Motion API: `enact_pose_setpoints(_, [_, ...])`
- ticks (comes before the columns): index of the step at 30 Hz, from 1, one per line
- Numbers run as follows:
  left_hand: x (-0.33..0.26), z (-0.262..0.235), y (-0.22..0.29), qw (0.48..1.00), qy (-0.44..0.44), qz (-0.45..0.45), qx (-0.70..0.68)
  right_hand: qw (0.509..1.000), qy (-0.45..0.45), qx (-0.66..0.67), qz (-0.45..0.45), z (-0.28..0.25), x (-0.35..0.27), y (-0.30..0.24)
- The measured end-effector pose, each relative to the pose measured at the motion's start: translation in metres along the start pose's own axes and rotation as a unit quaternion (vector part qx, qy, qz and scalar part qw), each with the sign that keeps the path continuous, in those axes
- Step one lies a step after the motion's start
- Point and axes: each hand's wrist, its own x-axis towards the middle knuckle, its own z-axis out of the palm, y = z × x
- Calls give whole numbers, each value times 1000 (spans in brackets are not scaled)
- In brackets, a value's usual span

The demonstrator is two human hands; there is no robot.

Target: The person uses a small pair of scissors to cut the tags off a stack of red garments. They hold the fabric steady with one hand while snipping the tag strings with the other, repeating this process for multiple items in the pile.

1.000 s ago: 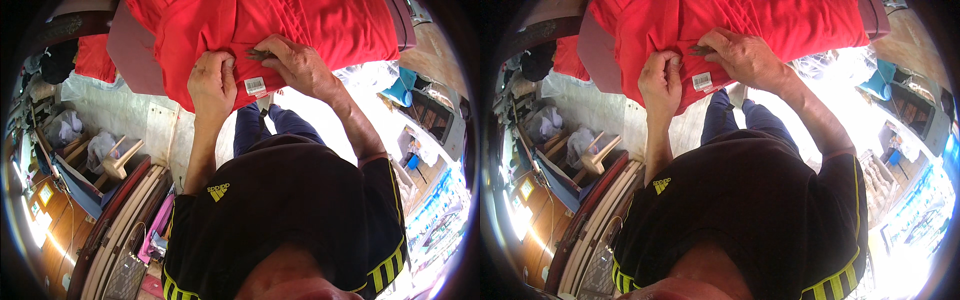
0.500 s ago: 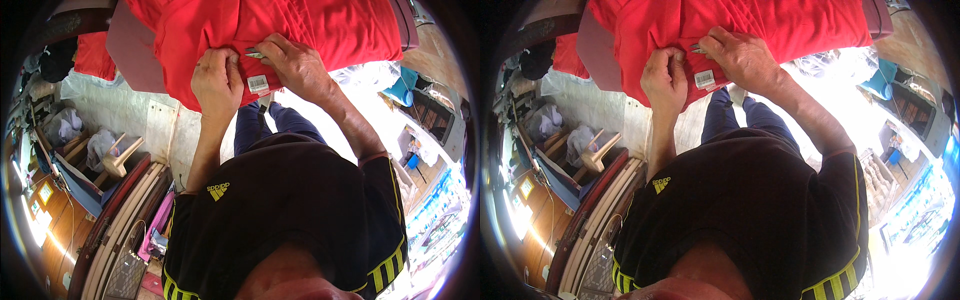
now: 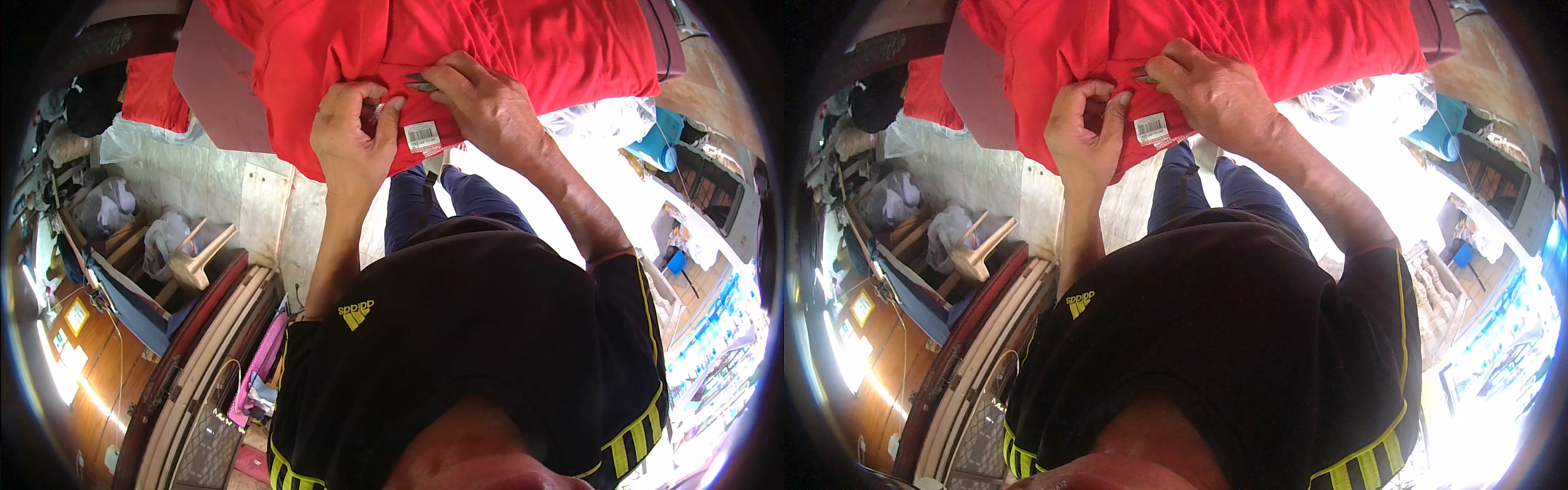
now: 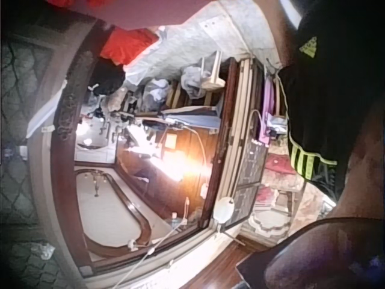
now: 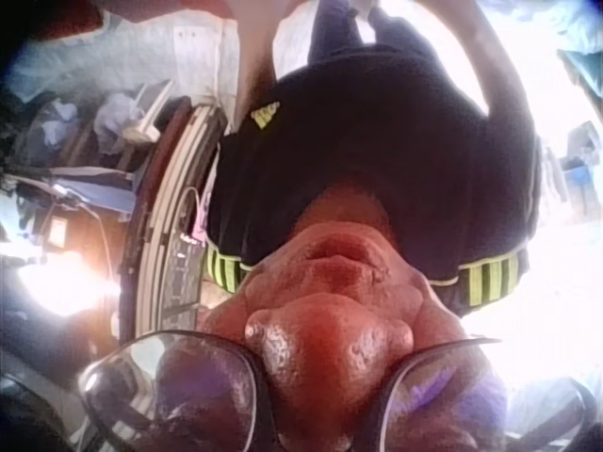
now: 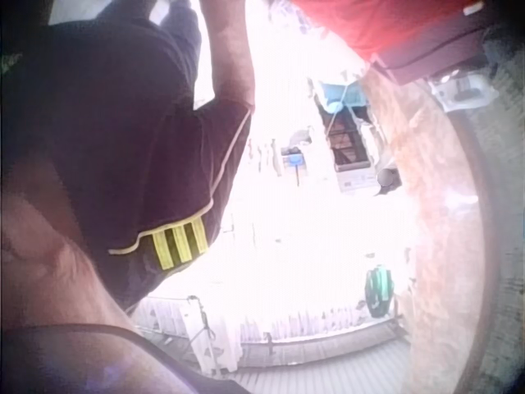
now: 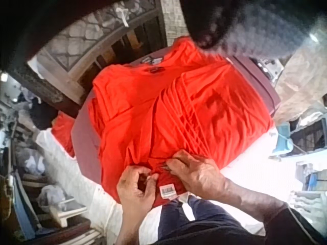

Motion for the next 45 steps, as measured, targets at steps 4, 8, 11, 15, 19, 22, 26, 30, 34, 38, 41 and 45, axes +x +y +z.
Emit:
enact_pose_setpoints(4, [-2,4,-6,998,5,29,49,1000,1,-16,-9,5,1,2])
enact_pose_setpoints(8, [-1,2,-4,998,2,30,48,1000,8,2,-7,4,0,3])
enact_pose_setpoints(11, [-1,2,-5,998,2,32,47,1000,8,12,-3,0,1,1])
enact_pose_setpoints(15, [-1,2,-5,998,5,33,49,1000,14,-16,-9,4,1,-1])
enact_pose_setpoints(19, [-1,7,-5,995,30,74,65,1000,7,-15,-10,5,1,0])
enact_pose_setpoints(22, [-1,7,-5,994,32,72,70,1000,15,-6,-6,5,3,-2])
enact_pose_setpoints(26, [2,5,-5,992,10,79,99,999,36,-14,-6,11,1,-1])
enact_pose_setpoints(30, [3,4,-3,991,0,71,112,999,43,-14,-19,14,1,0])
enact_pose_setpoints(34, [3,4,-4,992,0,60,114,998,49,-9,-29,15,1,0])
enact_pose_setpoints(38, [4,4,-3,990,8,73,124,998,55,-14,-28,16,3,-1])
enact_pose_setpoints(41, [4,4,-6,989,11,73,128,1000,27,12,2,12,3,1])
enact_pose_setpoints(45, [4,2,-4,989,7,66,131,998,17,56,5,7,6,3])
